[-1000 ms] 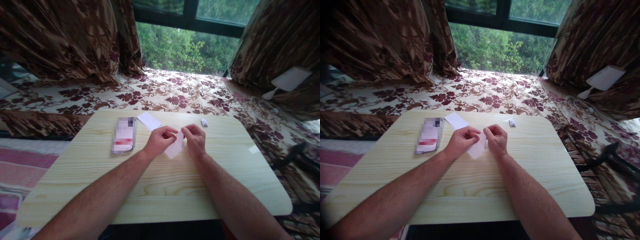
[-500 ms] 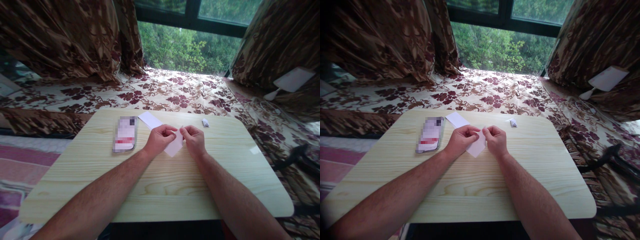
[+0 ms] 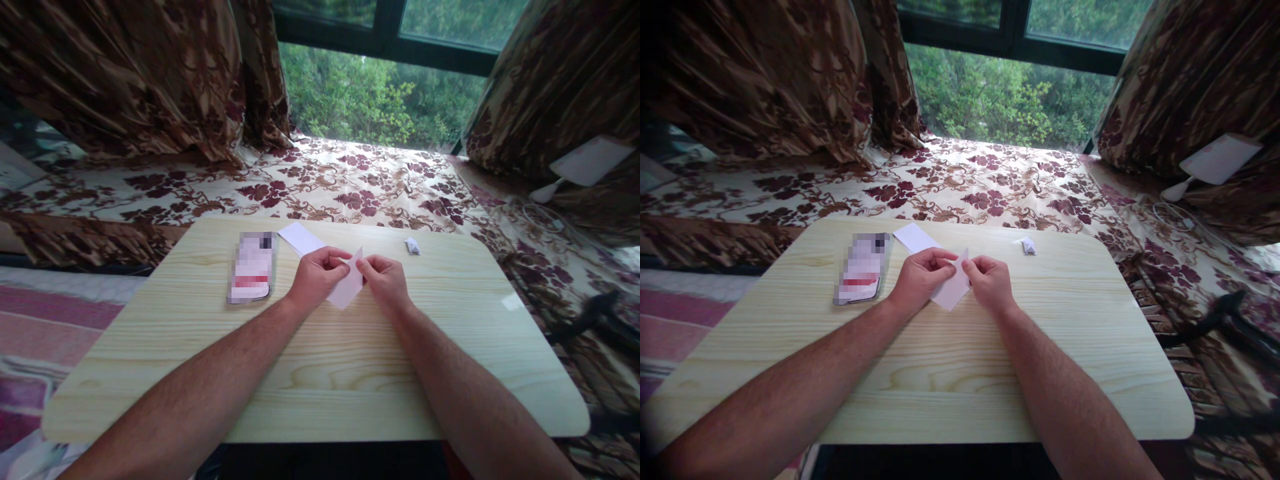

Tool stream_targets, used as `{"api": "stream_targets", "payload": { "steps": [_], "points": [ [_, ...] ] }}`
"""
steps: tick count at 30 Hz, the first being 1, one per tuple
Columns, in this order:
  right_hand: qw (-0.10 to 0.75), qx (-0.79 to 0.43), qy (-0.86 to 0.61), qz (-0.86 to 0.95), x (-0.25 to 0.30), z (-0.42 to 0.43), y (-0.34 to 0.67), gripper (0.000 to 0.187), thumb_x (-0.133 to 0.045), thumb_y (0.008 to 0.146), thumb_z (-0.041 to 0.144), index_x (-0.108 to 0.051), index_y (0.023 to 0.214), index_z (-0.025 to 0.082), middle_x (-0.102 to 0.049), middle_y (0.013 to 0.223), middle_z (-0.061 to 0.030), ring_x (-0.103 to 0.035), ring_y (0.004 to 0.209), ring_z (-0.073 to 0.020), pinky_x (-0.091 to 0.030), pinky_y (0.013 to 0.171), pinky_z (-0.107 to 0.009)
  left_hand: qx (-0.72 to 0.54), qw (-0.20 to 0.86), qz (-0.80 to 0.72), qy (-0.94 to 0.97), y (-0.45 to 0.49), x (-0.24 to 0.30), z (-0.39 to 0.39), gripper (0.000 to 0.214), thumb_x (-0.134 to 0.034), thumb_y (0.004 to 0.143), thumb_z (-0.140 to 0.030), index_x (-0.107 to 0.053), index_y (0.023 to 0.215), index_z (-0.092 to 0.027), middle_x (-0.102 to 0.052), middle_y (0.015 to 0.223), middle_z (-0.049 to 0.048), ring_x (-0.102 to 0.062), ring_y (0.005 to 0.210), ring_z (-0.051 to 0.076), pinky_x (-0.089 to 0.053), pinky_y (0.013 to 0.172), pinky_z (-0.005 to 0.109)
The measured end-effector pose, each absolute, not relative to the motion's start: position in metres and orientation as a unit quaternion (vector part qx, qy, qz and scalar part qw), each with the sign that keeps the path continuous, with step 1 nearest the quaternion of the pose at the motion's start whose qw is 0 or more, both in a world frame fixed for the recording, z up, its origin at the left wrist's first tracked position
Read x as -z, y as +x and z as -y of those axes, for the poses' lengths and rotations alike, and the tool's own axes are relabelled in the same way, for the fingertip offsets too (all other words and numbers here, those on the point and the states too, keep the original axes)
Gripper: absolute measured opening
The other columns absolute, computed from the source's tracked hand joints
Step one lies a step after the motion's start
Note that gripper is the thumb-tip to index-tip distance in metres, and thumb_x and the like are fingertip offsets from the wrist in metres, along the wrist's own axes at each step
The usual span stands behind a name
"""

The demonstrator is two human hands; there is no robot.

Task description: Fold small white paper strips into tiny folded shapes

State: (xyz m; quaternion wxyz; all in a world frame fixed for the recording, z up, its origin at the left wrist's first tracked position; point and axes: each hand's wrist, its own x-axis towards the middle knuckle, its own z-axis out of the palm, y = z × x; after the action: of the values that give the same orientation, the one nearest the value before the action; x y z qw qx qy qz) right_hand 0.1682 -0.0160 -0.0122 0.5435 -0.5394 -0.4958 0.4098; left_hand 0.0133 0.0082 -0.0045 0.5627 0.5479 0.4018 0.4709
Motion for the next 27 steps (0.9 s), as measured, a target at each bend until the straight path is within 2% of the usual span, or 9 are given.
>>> {"api": "stream_targets", "payload": {
  "steps": [21, 27],
  "points": [
    [0.547, -0.391, -0.542, 0.503, 0.0109, 0.0173, 0.1657, 0.029, -0.068, 0.077, 0.041, -0.064, 0.062, 0.017, -0.058, 0.053, 0.0015, -0.046, 0.048, -0.0108, -0.034, 0.047, -0.024, -0.493, 0.578, -0.412, 0.504, 0.0143, 0.0016, -0.0087, 0.026, -0.077, 0.065, -0.024, -0.072, 0.089, -0.016, -0.066, 0.066, -0.0024, -0.056, 0.053, 0.009, -0.040, 0.049, 0.020],
    [0.521, -0.419, -0.541, 0.510, 0.0119, 0.0161, 0.1665, 0.029, -0.066, 0.079, 0.042, -0.066, 0.066, 0.016, -0.061, 0.056, 0.0002, -0.050, 0.050, -0.0115, -0.038, 0.049, -0.024, -0.506, 0.580, -0.408, 0.491, 0.0125, 0.0049, -0.0112, 0.029, -0.077, 0.065, -0.026, -0.072, 0.092, -0.016, -0.065, 0.067, -0.0023, -0.057, 0.055, 0.010, -0.042, 0.051, 0.021]
  ]
}}
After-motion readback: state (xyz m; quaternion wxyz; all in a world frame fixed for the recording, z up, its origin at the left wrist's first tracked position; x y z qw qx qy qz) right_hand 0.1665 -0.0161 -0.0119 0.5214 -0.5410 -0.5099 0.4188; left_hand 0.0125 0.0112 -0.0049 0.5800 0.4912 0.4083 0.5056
